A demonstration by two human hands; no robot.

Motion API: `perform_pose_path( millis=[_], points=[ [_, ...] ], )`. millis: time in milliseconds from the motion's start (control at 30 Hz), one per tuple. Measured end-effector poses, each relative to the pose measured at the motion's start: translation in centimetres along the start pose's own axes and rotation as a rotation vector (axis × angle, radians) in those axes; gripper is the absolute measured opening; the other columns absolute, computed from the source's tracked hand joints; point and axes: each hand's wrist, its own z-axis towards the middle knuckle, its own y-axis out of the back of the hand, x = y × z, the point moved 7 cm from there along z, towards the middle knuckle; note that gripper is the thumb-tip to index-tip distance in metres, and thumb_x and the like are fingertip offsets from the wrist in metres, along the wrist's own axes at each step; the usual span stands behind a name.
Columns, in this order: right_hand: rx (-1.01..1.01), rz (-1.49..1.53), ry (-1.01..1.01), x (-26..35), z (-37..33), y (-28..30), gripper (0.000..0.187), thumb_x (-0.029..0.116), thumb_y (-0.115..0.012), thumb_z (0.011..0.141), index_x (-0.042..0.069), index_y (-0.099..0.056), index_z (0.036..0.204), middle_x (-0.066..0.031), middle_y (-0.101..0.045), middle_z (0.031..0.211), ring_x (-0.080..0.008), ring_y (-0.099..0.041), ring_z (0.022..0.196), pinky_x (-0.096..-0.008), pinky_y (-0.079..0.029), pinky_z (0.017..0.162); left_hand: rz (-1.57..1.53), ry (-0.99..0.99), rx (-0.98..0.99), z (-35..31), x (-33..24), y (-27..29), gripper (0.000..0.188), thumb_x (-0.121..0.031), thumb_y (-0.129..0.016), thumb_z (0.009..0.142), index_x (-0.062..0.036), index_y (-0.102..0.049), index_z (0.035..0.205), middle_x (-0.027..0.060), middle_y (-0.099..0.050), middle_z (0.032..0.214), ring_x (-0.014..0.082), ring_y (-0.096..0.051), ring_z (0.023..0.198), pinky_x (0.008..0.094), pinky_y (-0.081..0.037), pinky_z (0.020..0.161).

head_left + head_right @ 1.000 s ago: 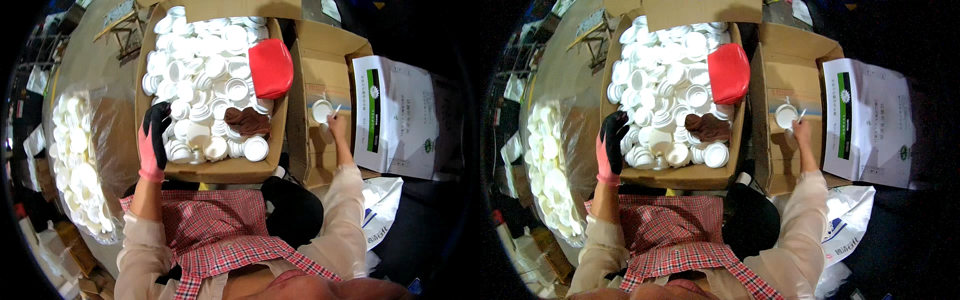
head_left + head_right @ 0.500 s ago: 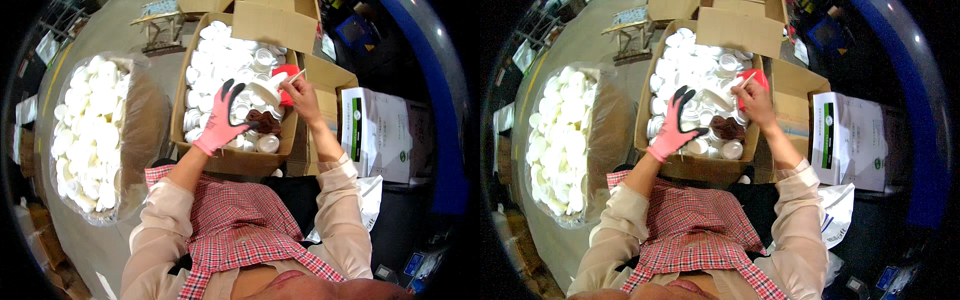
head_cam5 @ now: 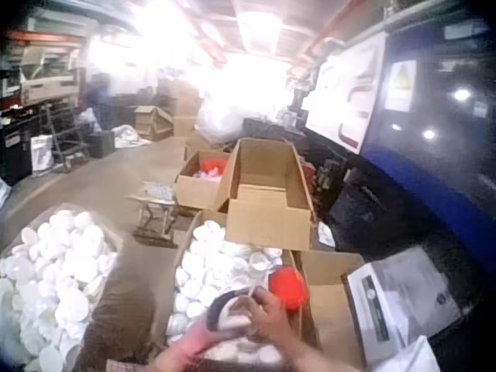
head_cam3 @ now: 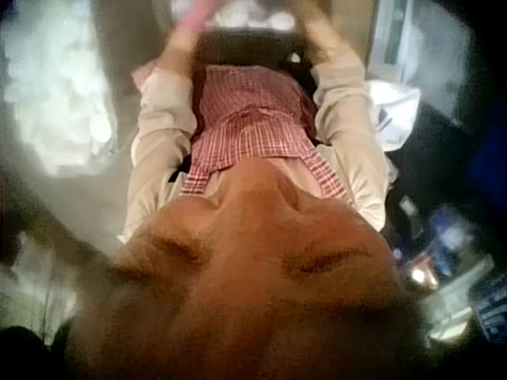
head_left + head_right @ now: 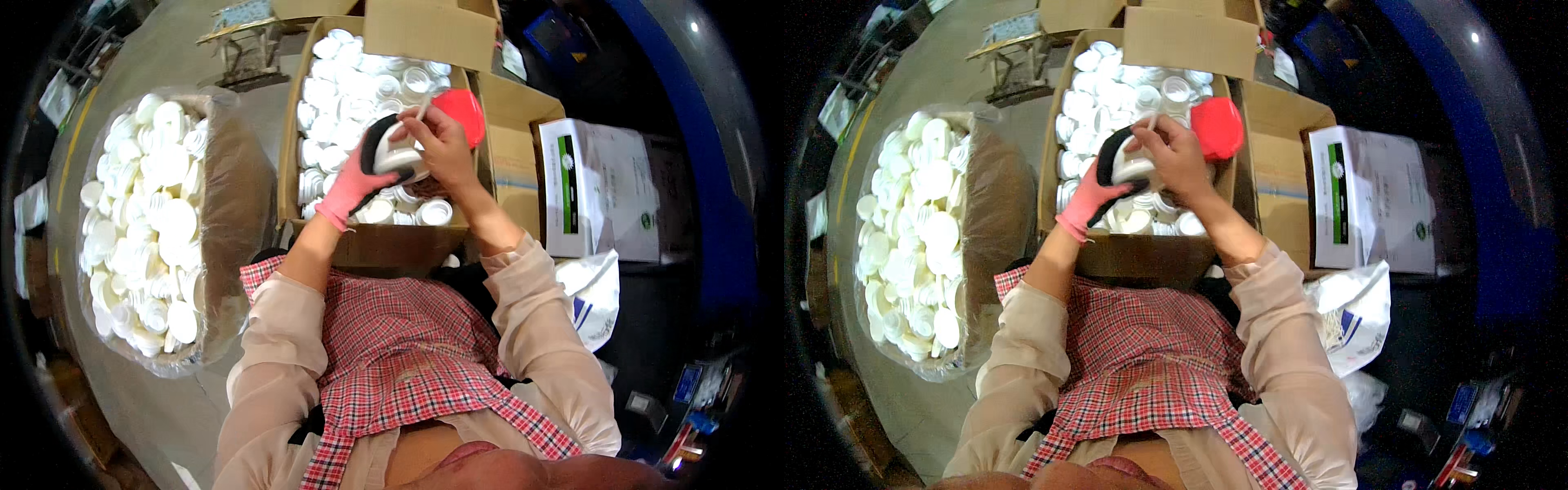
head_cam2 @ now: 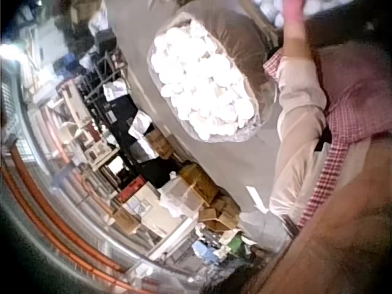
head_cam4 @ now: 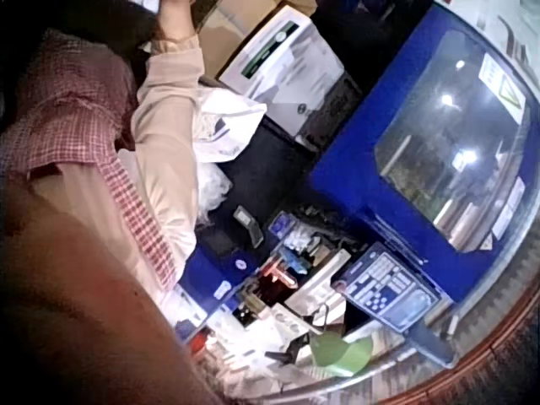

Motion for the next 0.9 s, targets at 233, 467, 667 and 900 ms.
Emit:
perform_pose_path(
  millis=[233, 467, 667, 900],
  points=[
    [-0.078, 0.138, 0.162, 0.7, -1.4, -0.3, 0.036, 0.030, -0.043, 0.102, -0.002, -0.058, 0.102, -0.0056, -0.063, 0.070, -0.0109, -0.059, 0.072, -0.0244, -0.046, 0.071, 0.065, -0.166, 0.018, -0.4, -0.2, -1.5, 0.081, -0.006, -0.076, 0.070, -0.0033, -0.037, 0.142, 0.0107, -0.048, 0.134, 0.0177, -0.045, 0.121, 0.0310, -0.038, 0.103],
    [-0.080, -0.009, 0.173, 0.9, -1.6, -1.5, 0.030, 0.024, -0.048, 0.100, -0.003, -0.060, 0.093, -0.0050, -0.060, 0.066, -0.0111, -0.059, 0.062, -0.0246, -0.046, 0.060, 0.339, 0.016, 0.109, -0.3, -2.2, -0.3, 0.075, -0.010, -0.080, 0.066, -0.0010, -0.047, 0.134, 0.0098, -0.059, 0.121, 0.0148, -0.053, 0.109, 0.0289, -0.043, 0.095],
    [-0.405, 0.818, -0.315, -8.8, -0.1, -1.5, 0.017, 0.014, -0.052, 0.094, -0.002, -0.059, 0.092, -0.0041, -0.053, 0.062, -0.0150, -0.051, 0.057, -0.0279, -0.042, 0.055, 0.384, 0.118, 0.051, 0.4, -1.9, 1.7, 0.045, -0.021, -0.079, 0.069, -0.0030, -0.064, 0.109, 0.0082, -0.069, 0.092, 0.0159, -0.065, 0.078, 0.0308, -0.053, 0.072],
    [-0.598, 0.573, -0.213, -22.7, 4.5, 10.7, 0.016, 0.018, -0.057, 0.091, 0.004, -0.056, 0.100, -0.0049, -0.050, 0.069, -0.0188, -0.046, 0.060, -0.0309, -0.042, 0.061, 0.962, 0.102, -0.092, -0.5, 0.2, 7.2, 0.060, -0.039, -0.075, 0.073, -0.0042, -0.060, 0.119, 0.0194, -0.065, 0.108, 0.0351, -0.062, 0.099, 0.0376, -0.049, 0.086]
  ],
)
